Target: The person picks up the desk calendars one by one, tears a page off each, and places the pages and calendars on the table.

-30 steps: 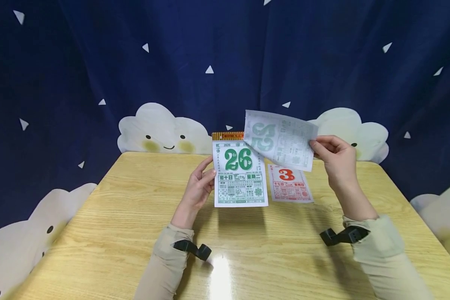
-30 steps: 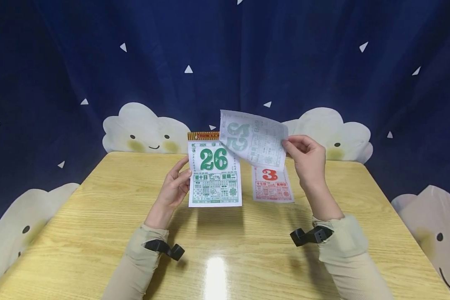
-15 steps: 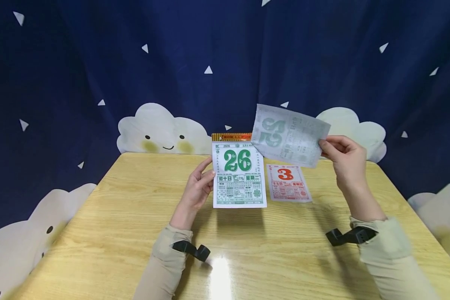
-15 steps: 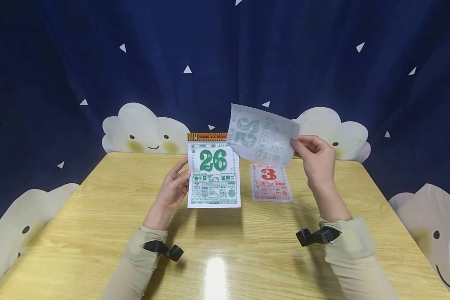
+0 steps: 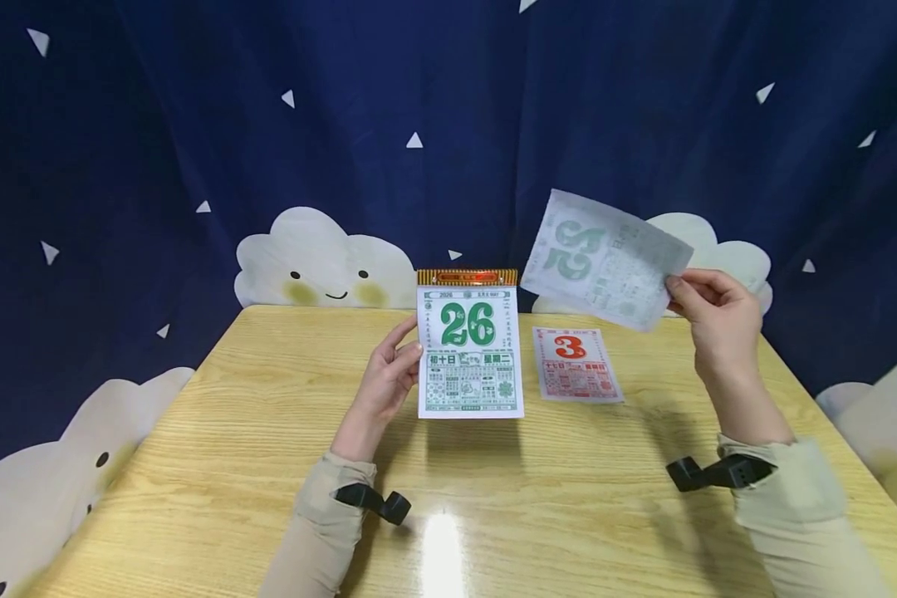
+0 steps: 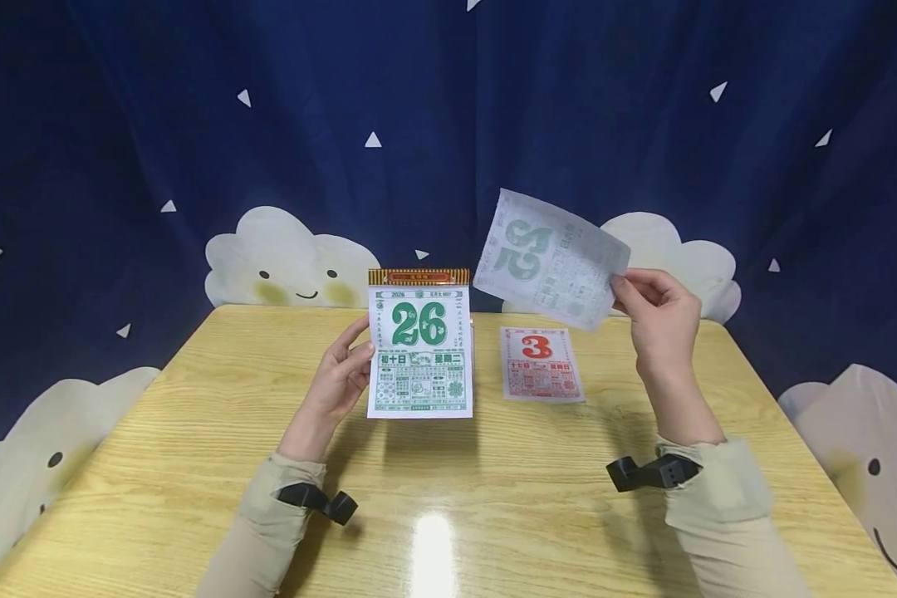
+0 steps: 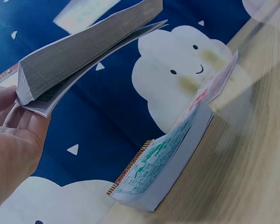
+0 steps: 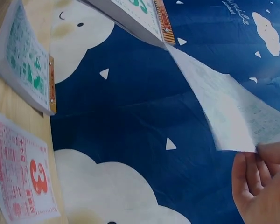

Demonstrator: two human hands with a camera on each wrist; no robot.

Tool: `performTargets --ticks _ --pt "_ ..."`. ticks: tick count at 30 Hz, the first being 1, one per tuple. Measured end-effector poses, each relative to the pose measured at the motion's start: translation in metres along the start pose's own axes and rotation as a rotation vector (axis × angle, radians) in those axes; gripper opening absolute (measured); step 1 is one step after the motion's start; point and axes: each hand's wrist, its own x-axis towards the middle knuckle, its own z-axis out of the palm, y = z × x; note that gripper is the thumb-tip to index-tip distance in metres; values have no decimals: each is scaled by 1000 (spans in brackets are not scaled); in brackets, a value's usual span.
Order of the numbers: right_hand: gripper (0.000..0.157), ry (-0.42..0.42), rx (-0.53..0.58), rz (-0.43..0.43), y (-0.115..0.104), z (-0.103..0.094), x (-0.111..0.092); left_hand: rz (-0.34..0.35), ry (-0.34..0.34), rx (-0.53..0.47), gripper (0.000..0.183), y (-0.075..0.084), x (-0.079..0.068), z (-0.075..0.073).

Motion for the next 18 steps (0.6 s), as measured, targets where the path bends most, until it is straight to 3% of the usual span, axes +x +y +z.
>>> performTargets --ticks 6,13,18 --pt "10 93 -149 -14 -1 -12 -1 -24 55 24 51 1 -4 -7" --pt "7 65 -560 -74 7 -28 -6 -87 46 87 51 1 -12 -12" --pt "13 24 -738 -110 9 -39 -14 -122 21 96 50 -1 -18 -15"
